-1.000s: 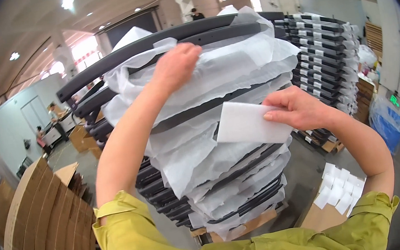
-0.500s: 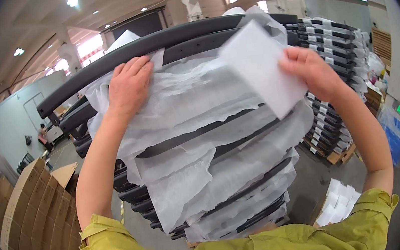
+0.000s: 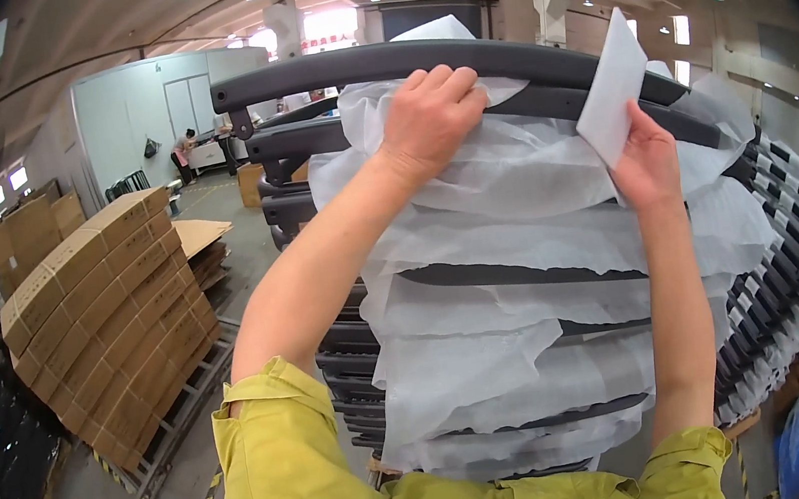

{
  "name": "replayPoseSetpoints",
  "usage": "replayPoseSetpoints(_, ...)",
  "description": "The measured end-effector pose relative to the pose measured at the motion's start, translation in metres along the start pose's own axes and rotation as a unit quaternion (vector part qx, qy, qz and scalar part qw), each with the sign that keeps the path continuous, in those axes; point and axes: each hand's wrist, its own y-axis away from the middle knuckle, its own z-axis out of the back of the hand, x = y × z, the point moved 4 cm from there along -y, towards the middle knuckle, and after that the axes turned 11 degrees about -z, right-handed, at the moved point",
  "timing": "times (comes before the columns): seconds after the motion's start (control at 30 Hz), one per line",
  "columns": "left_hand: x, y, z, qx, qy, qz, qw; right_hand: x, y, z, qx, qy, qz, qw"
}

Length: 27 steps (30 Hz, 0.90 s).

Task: Applying protective foam padding strips to manufactured parts on a pallet.

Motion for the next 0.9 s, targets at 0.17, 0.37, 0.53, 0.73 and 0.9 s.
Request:
replayPoseSetpoints(0.17, 0.012, 0.007, 0.006, -0.054, -0.042, 0.012, 0.998, -0.006, -0.015, -0.003, -0.079, -0.011, 0.023, 0.997)
replayPoseSetpoints(0.37, 0.020, -0.003, 0.003, -0.029, 0.023, 0.148, 0.988, -0.006, -0.003, -0.008, -0.132, 0.035, 0.080, 0.988)
replayPoseSetpoints(0.53, 0.045, -0.021, 0.016, 0.103, 0.039, 0.195, 0.974, -0.009, -0.001, -0.015, -0.148, 0.068, 0.069, 0.984)
replayPoseSetpoints(0.73, 0.059, -0.031, 0.008, 0.326, 0.041, 0.217, 0.919, -0.018, 0.006, -0.022, -0.140, 0.055, 0.074, 0.986)
replayPoseSetpoints(0.9, 0.034, -0.024, 0.013, 0.117, 0.013, 0.049, 0.992, -0.014, 0.014, -0.015, -0.112, 0.111, 0.116, 0.981)
